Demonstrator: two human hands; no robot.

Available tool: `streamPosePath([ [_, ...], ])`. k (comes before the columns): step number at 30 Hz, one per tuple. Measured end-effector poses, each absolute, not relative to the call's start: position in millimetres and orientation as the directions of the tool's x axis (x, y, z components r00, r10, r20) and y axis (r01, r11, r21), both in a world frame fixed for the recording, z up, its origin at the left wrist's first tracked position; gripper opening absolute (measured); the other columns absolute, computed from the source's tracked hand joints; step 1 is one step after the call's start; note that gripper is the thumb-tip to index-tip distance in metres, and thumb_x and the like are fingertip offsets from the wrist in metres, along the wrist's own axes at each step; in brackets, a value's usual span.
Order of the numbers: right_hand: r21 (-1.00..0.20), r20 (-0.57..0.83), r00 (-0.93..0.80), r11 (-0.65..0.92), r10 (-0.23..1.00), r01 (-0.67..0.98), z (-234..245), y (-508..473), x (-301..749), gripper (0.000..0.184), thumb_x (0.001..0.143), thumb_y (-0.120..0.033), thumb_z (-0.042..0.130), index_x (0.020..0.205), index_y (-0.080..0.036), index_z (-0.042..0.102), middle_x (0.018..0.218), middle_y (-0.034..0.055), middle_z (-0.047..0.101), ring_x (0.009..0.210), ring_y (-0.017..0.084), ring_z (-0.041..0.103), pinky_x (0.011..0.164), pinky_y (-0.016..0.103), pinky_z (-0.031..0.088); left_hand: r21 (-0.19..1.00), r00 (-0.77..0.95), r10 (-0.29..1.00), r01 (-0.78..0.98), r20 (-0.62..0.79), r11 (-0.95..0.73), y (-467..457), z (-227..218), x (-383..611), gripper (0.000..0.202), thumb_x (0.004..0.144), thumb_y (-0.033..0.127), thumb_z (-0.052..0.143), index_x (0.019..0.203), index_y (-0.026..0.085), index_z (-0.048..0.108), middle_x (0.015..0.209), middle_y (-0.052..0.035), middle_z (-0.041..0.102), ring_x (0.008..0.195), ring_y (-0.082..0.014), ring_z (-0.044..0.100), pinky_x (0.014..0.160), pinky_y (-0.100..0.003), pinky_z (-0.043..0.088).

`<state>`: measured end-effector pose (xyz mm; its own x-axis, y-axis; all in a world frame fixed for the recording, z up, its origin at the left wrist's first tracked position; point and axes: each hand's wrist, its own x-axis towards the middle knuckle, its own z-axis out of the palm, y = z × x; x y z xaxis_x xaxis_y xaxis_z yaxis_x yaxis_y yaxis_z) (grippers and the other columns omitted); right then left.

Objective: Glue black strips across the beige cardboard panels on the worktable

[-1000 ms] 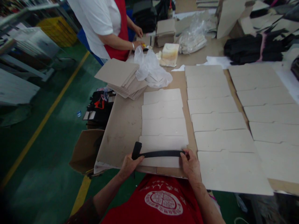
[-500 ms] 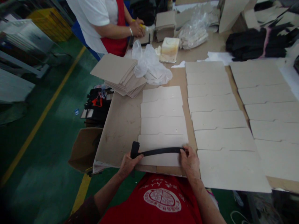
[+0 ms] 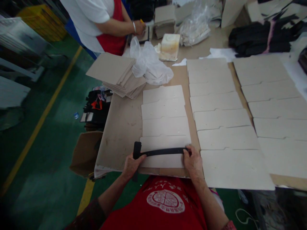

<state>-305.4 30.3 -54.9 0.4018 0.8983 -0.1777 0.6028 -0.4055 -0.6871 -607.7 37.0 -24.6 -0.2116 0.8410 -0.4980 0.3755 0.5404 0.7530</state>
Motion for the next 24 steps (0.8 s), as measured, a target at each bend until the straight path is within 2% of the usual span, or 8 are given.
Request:
streamPosePath([
  [7,-0.691,-0.163,0.379,-0.379,0.911,0.615,-51,31,-307,0.038,0.084,-0.044,0.049,0.107,-0.018,0.064,0.101,0.0116,0.069,0.091,0.025,0.062,0.087,0.04,0.047,0.747,-0.228,0.85,0.405,-0.475,0.526,39,-25,-606,0.041,0.071,0.041,0.072,0.097,0.01,0.073,0.087,-0.0085,0.073,0.083,-0.0238,0.068,0.073,-0.028,0.051],
  [14,-0.681,-0.138,0.374,-0.362,0.917,0.636,-48,32,-310,0.039,0.085,-0.044,0.048,0.108,-0.016,0.063,0.102,0.0135,0.069,0.09,0.026,0.063,0.086,0.041,0.048,0.728,-0.247,0.852,0.444,-0.462,0.523,41,-32,-606,0.039,0.072,0.043,0.073,0.094,0.01,0.073,0.084,-0.008,0.073,0.081,-0.0234,0.068,0.072,-0.027,0.051],
  [24,-0.665,-0.117,0.379,-0.356,0.918,0.657,-53,32,-310,0.038,0.086,-0.042,0.047,0.108,-0.017,0.063,0.101,0.0126,0.069,0.089,0.025,0.063,0.085,0.04,0.048,0.712,-0.253,0.843,0.454,-0.474,0.536,41,-33,-606,0.041,0.073,0.042,0.073,0.098,0.009,0.072,0.084,-0.0086,0.073,0.08,-0.0232,0.068,0.071,-0.028,0.051],
])
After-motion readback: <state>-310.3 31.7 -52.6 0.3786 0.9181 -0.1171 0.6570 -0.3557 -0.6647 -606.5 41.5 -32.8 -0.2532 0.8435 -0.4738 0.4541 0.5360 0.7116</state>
